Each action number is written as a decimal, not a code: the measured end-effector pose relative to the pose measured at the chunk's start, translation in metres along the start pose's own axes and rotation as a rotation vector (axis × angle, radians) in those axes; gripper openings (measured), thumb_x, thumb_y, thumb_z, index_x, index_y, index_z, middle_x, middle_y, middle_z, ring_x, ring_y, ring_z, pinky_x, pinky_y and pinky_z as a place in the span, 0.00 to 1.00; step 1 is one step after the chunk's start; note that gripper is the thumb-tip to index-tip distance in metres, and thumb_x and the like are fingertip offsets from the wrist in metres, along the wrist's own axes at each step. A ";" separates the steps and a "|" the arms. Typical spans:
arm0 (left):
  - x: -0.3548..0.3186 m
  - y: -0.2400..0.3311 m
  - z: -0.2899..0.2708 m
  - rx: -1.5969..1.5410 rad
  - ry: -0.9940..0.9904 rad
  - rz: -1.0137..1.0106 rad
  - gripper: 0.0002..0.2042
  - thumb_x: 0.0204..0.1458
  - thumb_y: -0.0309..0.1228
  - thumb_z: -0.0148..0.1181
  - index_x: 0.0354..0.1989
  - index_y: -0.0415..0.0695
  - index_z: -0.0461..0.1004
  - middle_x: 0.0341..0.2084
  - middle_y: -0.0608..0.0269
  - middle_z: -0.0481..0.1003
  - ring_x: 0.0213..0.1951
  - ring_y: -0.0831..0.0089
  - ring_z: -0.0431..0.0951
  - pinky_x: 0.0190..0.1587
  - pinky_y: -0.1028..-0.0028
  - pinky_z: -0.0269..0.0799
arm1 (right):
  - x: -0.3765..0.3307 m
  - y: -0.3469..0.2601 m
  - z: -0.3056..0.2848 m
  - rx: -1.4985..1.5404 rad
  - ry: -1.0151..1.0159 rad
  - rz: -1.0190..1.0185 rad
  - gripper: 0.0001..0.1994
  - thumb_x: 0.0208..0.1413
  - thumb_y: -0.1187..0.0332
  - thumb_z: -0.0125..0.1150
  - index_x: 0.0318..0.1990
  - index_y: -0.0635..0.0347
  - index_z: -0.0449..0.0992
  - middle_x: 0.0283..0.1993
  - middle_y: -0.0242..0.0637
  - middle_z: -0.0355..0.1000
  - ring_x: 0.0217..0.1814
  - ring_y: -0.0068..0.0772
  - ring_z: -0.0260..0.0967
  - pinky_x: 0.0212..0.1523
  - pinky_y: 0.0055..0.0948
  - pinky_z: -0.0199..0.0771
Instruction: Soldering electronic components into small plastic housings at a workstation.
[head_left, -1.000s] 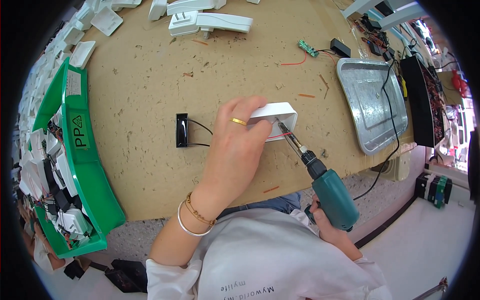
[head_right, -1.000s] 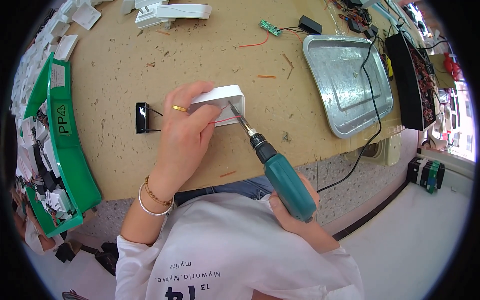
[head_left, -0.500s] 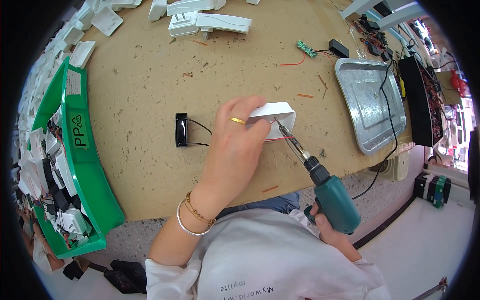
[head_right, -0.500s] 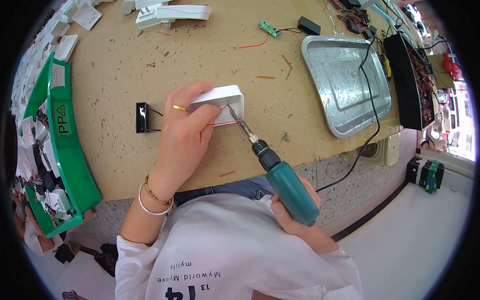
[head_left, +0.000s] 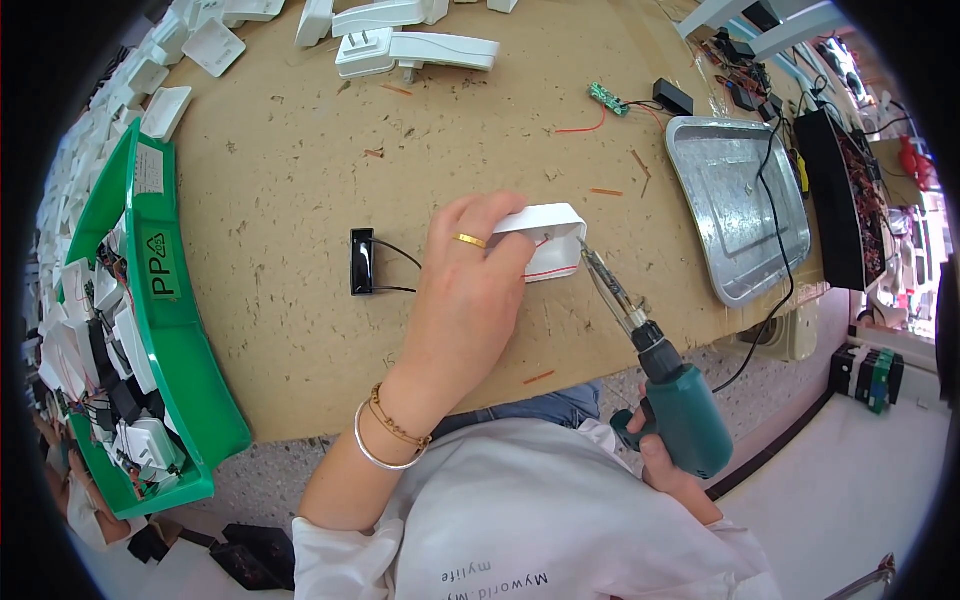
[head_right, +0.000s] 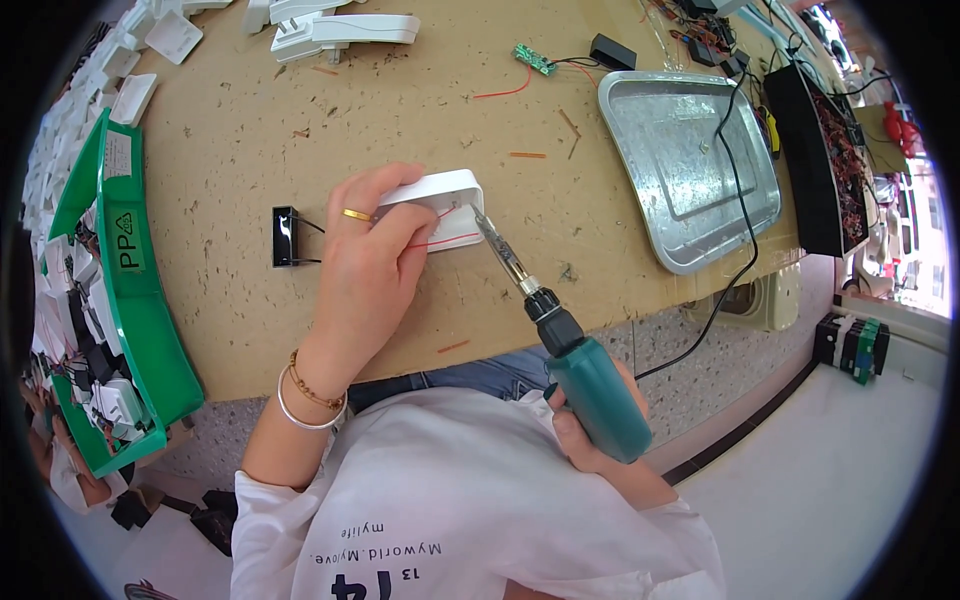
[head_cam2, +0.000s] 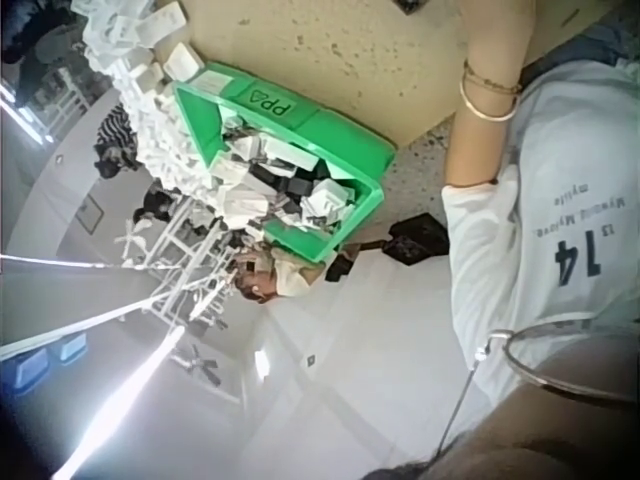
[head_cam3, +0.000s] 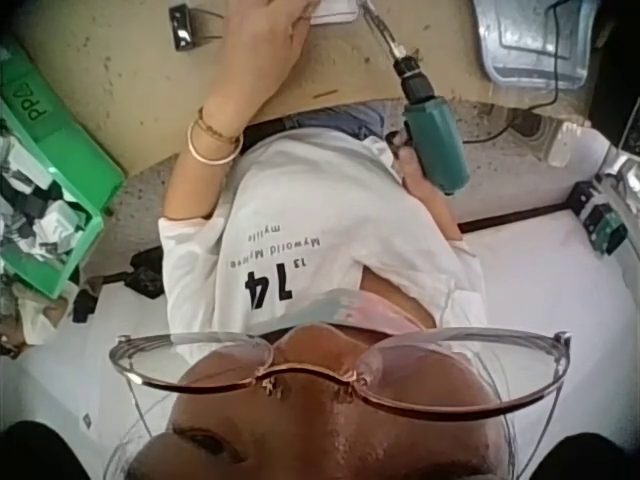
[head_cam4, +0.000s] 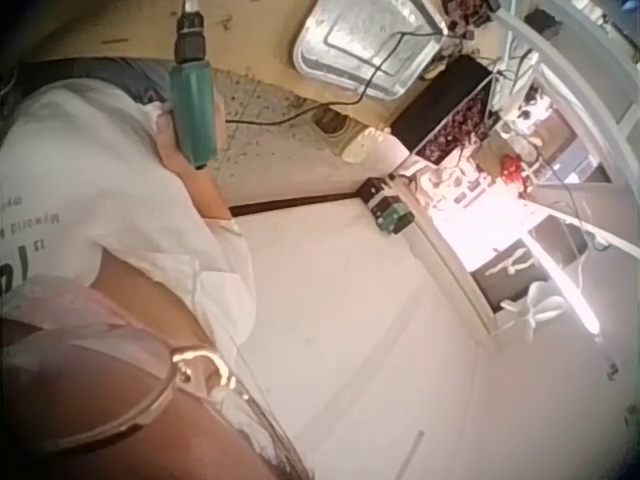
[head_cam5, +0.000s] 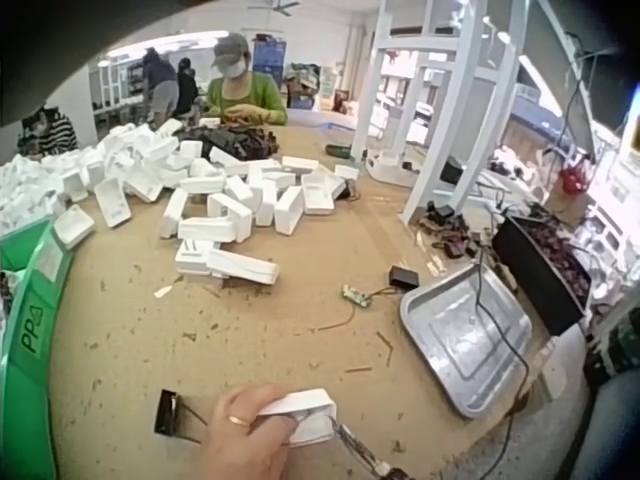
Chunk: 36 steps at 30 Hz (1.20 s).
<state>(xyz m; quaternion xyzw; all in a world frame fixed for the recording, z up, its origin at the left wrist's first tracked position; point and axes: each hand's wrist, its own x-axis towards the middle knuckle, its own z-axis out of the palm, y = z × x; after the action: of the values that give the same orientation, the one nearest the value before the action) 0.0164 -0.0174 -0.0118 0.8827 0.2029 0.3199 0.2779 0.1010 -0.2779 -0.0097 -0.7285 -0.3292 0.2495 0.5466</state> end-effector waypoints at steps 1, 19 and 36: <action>0.000 0.001 -0.001 -0.005 0.004 -0.015 0.07 0.41 0.17 0.62 0.29 0.40 0.75 0.45 0.57 0.71 0.47 0.54 0.69 0.45 0.64 0.69 | -0.001 0.002 -0.003 0.001 0.002 -0.001 0.21 0.51 0.60 0.63 0.44 0.70 0.70 0.28 0.33 0.71 0.29 0.25 0.68 0.35 0.26 0.68; -0.005 0.004 -0.020 0.342 0.004 0.261 0.08 0.36 0.32 0.66 0.24 0.47 0.73 0.54 0.69 0.68 0.56 0.63 0.62 0.60 0.55 0.54 | -0.002 0.003 -0.008 -0.008 0.055 -0.016 0.19 0.51 0.56 0.62 0.38 0.65 0.71 0.27 0.34 0.71 0.29 0.26 0.68 0.34 0.25 0.67; -0.004 -0.001 0.001 0.113 0.001 0.057 0.08 0.43 0.18 0.59 0.24 0.39 0.64 0.53 0.51 0.65 0.51 0.53 0.66 0.47 0.64 0.68 | -0.002 -0.001 -0.001 0.024 0.022 -0.044 0.18 0.51 0.59 0.62 0.41 0.66 0.73 0.30 0.35 0.73 0.30 0.29 0.70 0.37 0.28 0.68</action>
<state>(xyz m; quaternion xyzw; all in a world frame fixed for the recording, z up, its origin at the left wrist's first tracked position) 0.0136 -0.0191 -0.0151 0.9023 0.1955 0.3161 0.2184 0.1004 -0.2796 -0.0080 -0.7172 -0.3361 0.2331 0.5643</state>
